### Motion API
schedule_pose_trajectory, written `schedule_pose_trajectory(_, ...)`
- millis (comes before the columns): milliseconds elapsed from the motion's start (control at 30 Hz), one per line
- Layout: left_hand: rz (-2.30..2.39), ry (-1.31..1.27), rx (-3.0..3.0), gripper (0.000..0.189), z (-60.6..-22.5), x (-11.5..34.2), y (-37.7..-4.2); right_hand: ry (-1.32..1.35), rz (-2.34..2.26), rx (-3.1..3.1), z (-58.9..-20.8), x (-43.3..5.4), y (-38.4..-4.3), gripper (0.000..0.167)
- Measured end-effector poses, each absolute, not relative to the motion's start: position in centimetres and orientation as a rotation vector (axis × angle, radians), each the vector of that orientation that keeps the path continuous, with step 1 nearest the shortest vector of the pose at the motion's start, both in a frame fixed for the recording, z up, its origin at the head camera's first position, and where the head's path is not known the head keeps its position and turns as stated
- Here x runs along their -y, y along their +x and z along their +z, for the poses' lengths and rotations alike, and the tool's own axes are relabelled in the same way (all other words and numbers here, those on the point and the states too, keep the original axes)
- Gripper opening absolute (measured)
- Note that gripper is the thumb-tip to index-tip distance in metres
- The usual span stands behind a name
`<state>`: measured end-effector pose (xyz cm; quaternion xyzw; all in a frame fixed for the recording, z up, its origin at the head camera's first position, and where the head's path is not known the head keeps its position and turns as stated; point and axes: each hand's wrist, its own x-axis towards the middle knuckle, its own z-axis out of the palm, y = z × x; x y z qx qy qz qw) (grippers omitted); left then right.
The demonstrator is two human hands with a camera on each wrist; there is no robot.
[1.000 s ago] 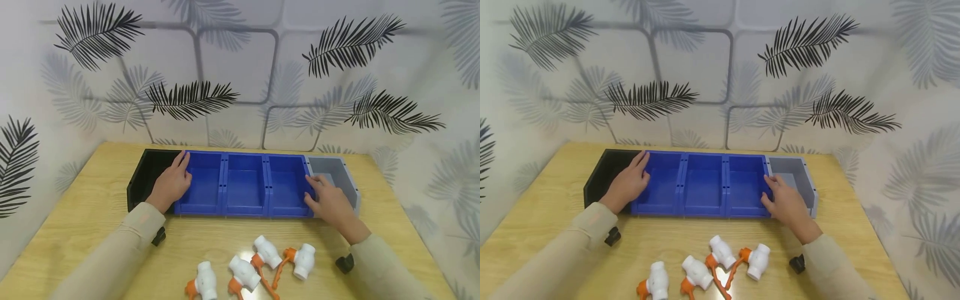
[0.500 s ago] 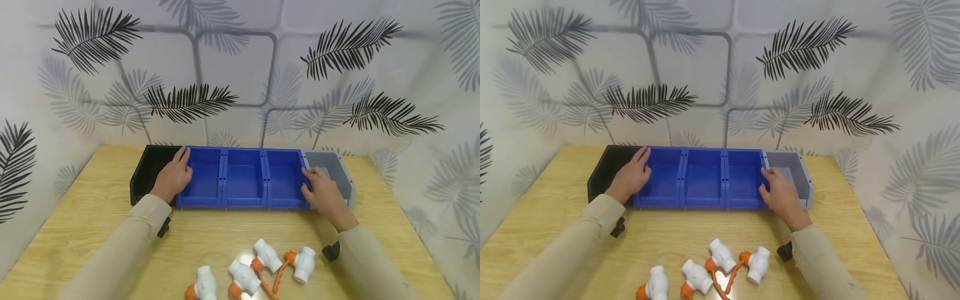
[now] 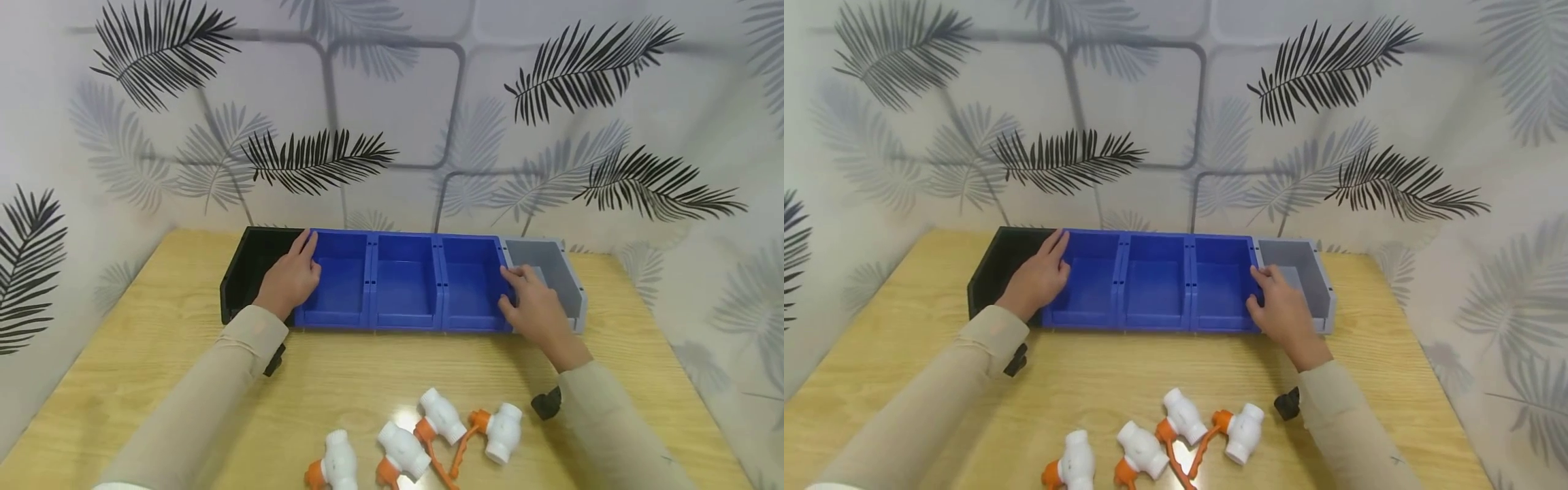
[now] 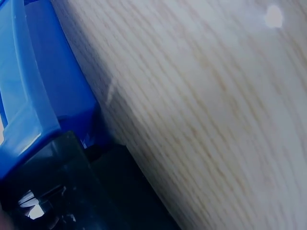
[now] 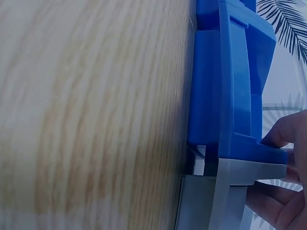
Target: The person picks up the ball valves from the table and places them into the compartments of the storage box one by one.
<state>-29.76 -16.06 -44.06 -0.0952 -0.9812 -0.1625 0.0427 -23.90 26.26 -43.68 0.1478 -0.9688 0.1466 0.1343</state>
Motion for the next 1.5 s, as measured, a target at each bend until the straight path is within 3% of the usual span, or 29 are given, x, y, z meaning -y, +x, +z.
schedule_pose_trajectory(733, -0.367, -0.302, 3.036, 0.056, -42.5, 15.5, -30.2, 0.432, 0.372, 2.927, -42.2, -27.0, -24.2, 0.058)
schedule_pose_trajectory(967, -0.246, -0.313, 2.941, 0.049, -41.6, 15.1, -30.1, 0.535, 0.349, 2.932, -42.1, -28.0, -22.4, 0.059)
schedule_pose_trajectory(1233, -0.138, -0.240, 2.642, 0.033, -39.7, 15.6, -30.3, 0.565, 0.341, 2.672, -42.3, -26.8, -17.5, 0.033)
schedule_pose_trajectory(1400, -0.115, -0.138, 2.667, 0.036, -40.3, 15.9, -30.8, 0.518, 0.391, 2.765, -41.9, -25.4, -14.2, 0.011)
schedule_pose_trajectory(1500, -0.133, -0.109, 2.704, 0.038, -41.0, 15.9, -31.2, 0.472, 0.415, 2.856, -41.6, -24.3, -12.4, 0.011)
